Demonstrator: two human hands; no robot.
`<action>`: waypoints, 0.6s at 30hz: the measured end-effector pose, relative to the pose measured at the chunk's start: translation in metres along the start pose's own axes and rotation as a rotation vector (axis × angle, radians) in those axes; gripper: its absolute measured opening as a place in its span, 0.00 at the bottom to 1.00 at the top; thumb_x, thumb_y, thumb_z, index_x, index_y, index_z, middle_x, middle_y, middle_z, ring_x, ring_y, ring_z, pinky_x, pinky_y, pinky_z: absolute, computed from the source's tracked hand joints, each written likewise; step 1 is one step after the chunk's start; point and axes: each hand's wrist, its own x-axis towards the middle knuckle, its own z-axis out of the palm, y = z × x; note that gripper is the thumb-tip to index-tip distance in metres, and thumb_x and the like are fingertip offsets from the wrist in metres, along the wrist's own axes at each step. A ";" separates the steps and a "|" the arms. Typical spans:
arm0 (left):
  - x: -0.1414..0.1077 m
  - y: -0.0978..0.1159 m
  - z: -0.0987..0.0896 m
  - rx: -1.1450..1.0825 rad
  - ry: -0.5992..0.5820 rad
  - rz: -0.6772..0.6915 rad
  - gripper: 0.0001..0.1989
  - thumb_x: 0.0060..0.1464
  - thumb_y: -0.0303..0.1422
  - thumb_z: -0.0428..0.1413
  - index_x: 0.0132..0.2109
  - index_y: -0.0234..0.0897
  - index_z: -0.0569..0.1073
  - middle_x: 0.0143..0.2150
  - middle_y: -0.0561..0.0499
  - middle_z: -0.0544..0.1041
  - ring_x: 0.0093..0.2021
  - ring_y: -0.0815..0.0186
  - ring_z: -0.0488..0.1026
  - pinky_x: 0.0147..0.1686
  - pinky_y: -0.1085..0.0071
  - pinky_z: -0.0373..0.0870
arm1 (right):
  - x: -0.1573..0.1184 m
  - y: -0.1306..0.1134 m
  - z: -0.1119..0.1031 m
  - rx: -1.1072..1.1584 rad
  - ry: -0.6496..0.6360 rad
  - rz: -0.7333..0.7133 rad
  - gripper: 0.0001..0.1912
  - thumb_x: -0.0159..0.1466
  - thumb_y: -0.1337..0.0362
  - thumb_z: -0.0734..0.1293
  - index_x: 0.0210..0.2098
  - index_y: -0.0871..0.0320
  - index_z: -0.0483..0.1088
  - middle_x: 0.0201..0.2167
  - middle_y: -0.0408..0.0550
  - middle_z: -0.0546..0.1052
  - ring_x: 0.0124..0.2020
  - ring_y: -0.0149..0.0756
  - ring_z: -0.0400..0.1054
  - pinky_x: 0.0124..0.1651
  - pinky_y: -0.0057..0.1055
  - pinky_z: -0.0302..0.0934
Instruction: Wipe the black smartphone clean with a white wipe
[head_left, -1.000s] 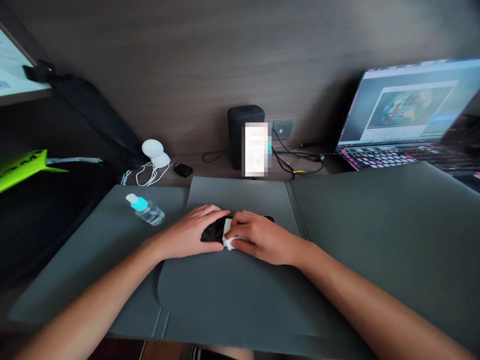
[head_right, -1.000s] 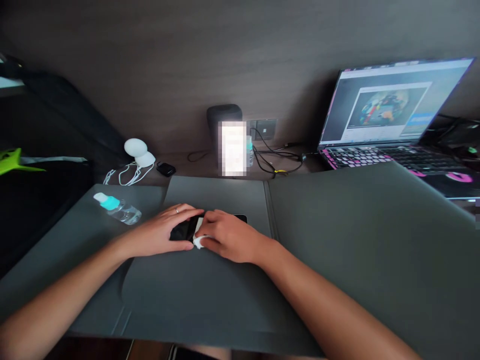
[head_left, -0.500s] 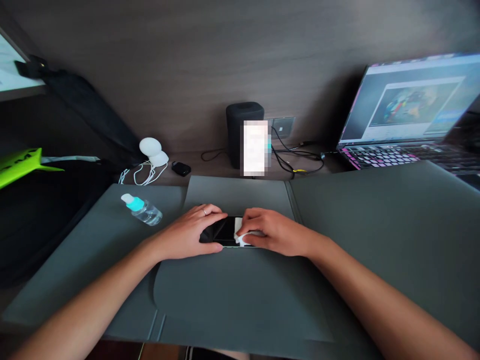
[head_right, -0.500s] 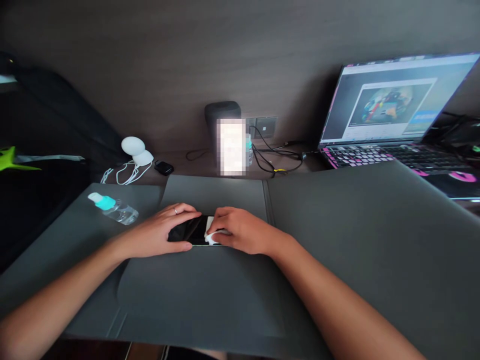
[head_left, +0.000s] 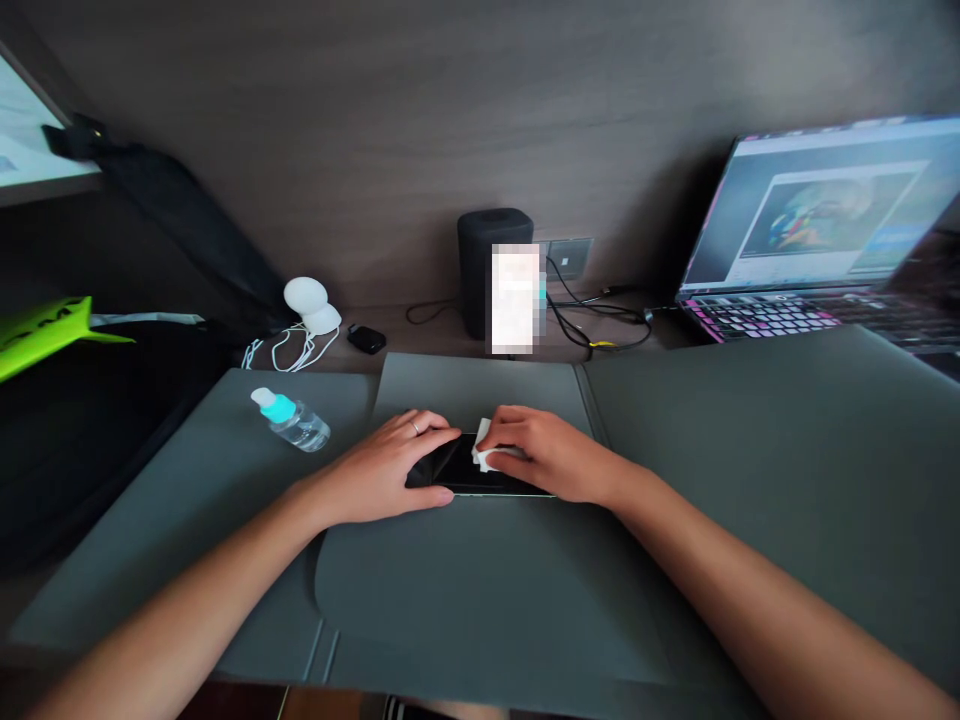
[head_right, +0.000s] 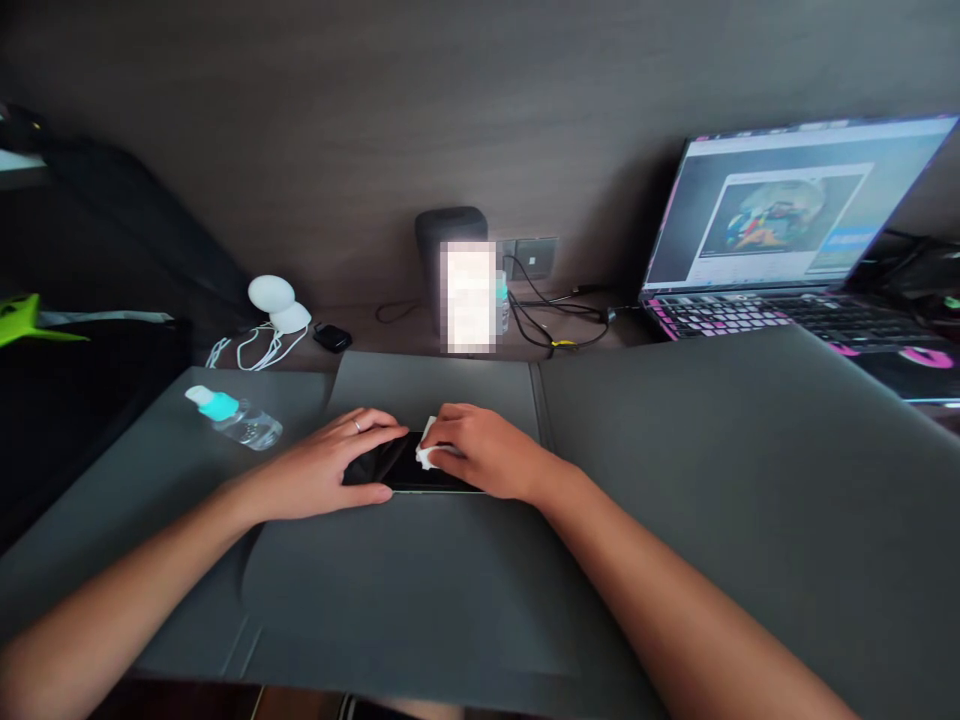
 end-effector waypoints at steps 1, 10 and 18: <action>0.000 0.000 0.000 0.000 0.002 0.001 0.28 0.60 0.42 0.57 0.65 0.48 0.62 0.59 0.47 0.67 0.59 0.54 0.65 0.57 0.58 0.65 | 0.000 -0.001 0.000 -0.010 -0.006 -0.019 0.08 0.67 0.70 0.64 0.43 0.59 0.75 0.38 0.50 0.73 0.41 0.36 0.69 0.46 0.33 0.62; -0.001 0.000 -0.001 -0.008 -0.016 0.013 0.27 0.63 0.42 0.55 0.66 0.48 0.60 0.60 0.48 0.66 0.60 0.55 0.64 0.58 0.58 0.64 | -0.005 -0.002 -0.003 -0.025 -0.026 0.070 0.08 0.68 0.69 0.64 0.43 0.58 0.75 0.38 0.49 0.73 0.40 0.34 0.70 0.43 0.31 0.62; -0.003 -0.003 0.000 -0.024 -0.043 0.008 0.27 0.64 0.43 0.54 0.67 0.49 0.58 0.62 0.48 0.64 0.61 0.55 0.62 0.60 0.59 0.62 | -0.006 -0.004 -0.005 0.035 -0.089 0.034 0.08 0.68 0.69 0.64 0.44 0.58 0.75 0.38 0.48 0.73 0.41 0.35 0.70 0.44 0.30 0.62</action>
